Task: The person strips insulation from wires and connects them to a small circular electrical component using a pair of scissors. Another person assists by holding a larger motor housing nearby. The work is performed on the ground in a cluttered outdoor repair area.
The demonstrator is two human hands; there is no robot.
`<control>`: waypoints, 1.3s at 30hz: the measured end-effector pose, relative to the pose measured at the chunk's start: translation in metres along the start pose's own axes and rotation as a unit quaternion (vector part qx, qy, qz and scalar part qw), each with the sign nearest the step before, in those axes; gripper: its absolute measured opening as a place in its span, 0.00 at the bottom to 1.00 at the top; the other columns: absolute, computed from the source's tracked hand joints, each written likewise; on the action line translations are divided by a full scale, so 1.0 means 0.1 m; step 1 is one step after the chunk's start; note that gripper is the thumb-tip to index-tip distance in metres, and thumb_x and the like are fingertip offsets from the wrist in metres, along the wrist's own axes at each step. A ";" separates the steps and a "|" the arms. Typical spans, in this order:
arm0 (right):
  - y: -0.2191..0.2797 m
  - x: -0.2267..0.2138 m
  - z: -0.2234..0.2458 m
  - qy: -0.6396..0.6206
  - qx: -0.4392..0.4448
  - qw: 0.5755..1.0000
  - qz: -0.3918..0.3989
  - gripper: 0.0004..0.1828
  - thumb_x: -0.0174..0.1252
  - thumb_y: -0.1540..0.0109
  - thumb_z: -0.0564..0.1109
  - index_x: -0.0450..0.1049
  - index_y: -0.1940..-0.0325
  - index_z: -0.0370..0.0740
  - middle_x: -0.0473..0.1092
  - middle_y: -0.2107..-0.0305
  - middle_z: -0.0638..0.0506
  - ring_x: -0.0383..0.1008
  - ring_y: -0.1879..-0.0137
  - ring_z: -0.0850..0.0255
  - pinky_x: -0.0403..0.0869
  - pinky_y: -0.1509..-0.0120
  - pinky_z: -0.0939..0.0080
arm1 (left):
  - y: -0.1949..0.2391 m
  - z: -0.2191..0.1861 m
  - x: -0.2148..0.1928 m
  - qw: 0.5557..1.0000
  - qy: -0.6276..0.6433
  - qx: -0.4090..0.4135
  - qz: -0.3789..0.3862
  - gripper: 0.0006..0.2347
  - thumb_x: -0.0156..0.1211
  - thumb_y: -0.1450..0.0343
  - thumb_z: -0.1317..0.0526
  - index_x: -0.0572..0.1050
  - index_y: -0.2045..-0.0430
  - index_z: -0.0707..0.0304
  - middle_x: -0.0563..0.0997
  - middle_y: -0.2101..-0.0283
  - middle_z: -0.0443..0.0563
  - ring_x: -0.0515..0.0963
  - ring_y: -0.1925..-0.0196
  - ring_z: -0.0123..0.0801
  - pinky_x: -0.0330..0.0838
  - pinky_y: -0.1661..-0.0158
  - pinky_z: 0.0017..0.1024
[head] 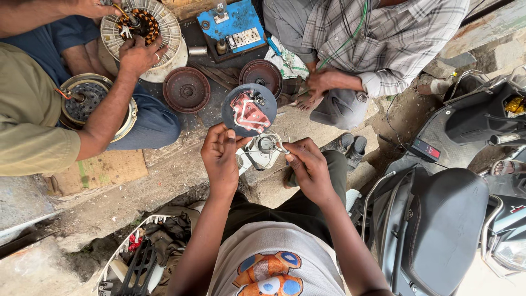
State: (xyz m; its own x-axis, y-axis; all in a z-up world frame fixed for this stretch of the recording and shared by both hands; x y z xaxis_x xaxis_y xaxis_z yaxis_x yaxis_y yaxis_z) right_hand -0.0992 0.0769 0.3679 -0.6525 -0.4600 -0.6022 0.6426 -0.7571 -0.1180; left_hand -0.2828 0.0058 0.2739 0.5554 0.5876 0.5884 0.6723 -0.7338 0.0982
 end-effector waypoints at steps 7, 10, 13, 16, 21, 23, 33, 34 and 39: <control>0.08 -0.11 0.24 -0.004 -0.012 1.000 0.005 0.12 0.57 0.32 0.38 0.76 0.44 0.33 0.69 0.62 0.48 0.71 0.59 0.60 0.71 0.52 0.63 | 0.10 -0.28 0.11 1.000 0.007 0.007 0.002 0.07 0.51 0.21 0.69 0.71 0.51 0.75 0.82 0.55 0.57 0.84 0.53 0.35 0.84 0.49 0.38; 0.10 -0.16 0.35 -0.004 -0.013 1.000 0.009 0.13 0.57 0.32 0.38 0.76 0.43 0.34 0.69 0.62 0.48 0.71 0.58 0.60 0.70 0.53 0.63 | 0.14 -0.38 0.15 1.000 0.008 0.009 0.002 0.08 0.53 0.21 0.68 0.72 0.52 0.75 0.82 0.56 0.57 0.85 0.54 0.34 0.85 0.50 0.38; 0.11 -0.22 0.44 -0.004 -0.021 1.000 0.006 0.14 0.57 0.32 0.39 0.77 0.43 0.34 0.69 0.62 0.48 0.72 0.58 0.60 0.71 0.53 0.63 | 0.16 -0.43 0.18 1.000 0.029 0.008 0.004 0.08 0.54 0.21 0.67 0.72 0.52 0.75 0.82 0.57 0.57 0.85 0.55 0.34 0.85 0.51 0.38; 0.12 -0.26 0.51 -0.011 -0.029 1.000 0.004 0.14 0.56 0.31 0.39 0.76 0.42 0.33 0.69 0.62 0.48 0.73 0.58 0.60 0.71 0.52 0.63 | 0.16 -0.42 0.20 0.998 0.058 0.000 0.002 0.08 0.55 0.21 0.67 0.73 0.52 0.76 0.82 0.58 0.57 0.85 0.56 0.34 0.85 0.51 0.38; 0.15 -0.18 0.49 -0.091 0.014 0.996 0.023 0.14 0.55 0.31 0.41 0.75 0.42 0.34 0.68 0.62 0.50 0.74 0.62 0.65 0.73 0.58 0.66 | 0.17 -0.39 0.21 0.997 0.072 -0.004 -0.005 0.09 0.55 0.21 0.66 0.73 0.52 0.76 0.82 0.58 0.57 0.85 0.56 0.34 0.84 0.52 0.38; 0.16 -0.14 0.51 -0.105 0.005 0.994 0.031 0.15 0.54 0.30 0.41 0.75 0.41 0.34 0.67 0.63 0.50 0.72 0.64 0.66 0.72 0.59 0.66 | 0.18 -0.37 0.21 0.997 0.072 -0.010 -0.011 0.09 0.55 0.21 0.66 0.73 0.52 0.76 0.82 0.59 0.58 0.85 0.57 0.35 0.85 0.52 0.38; 0.20 -0.17 0.46 -0.131 0.004 0.991 0.012 0.15 0.53 0.29 0.43 0.75 0.40 0.33 0.66 0.63 0.51 0.69 0.66 0.68 0.70 0.63 0.68 | 0.19 -0.37 0.25 0.997 0.073 -0.022 -0.017 0.10 0.57 0.22 0.64 0.74 0.53 0.76 0.82 0.59 0.58 0.85 0.58 0.35 0.85 0.53 0.37; 0.20 -0.17 0.44 -0.133 0.012 0.991 0.008 0.16 0.53 0.29 0.43 0.75 0.40 0.33 0.66 0.62 0.51 0.70 0.66 0.69 0.71 0.63 0.68 | 0.19 -0.37 0.26 0.997 0.076 -0.021 -0.013 0.10 0.57 0.22 0.64 0.74 0.53 0.75 0.82 0.60 0.58 0.85 0.58 0.35 0.84 0.53 0.37; 0.20 -0.23 0.41 -0.137 0.024 0.990 0.001 0.17 0.52 0.28 0.44 0.74 0.39 0.33 0.67 0.61 0.51 0.73 0.65 0.69 0.73 0.63 0.69 | 0.21 -0.35 0.28 0.997 0.079 -0.027 0.000 0.09 0.57 0.22 0.64 0.74 0.54 0.75 0.83 0.60 0.59 0.86 0.57 0.36 0.85 0.53 0.37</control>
State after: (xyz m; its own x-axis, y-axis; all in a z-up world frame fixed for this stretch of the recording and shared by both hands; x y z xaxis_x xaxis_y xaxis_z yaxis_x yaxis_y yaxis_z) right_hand -0.0877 0.0534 0.4120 -0.7403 -0.5643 -0.3653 0.6279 -0.7746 -0.0758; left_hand -0.2707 -0.0049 0.3205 0.4687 0.5303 0.7065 0.6430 -0.7532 0.1388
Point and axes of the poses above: each hand's wrist, its own y-axis away from the middle knuckle, its own x-axis out of the palm, z = x × y, the point moved 10 cm from there along -y, towards the middle knuckle
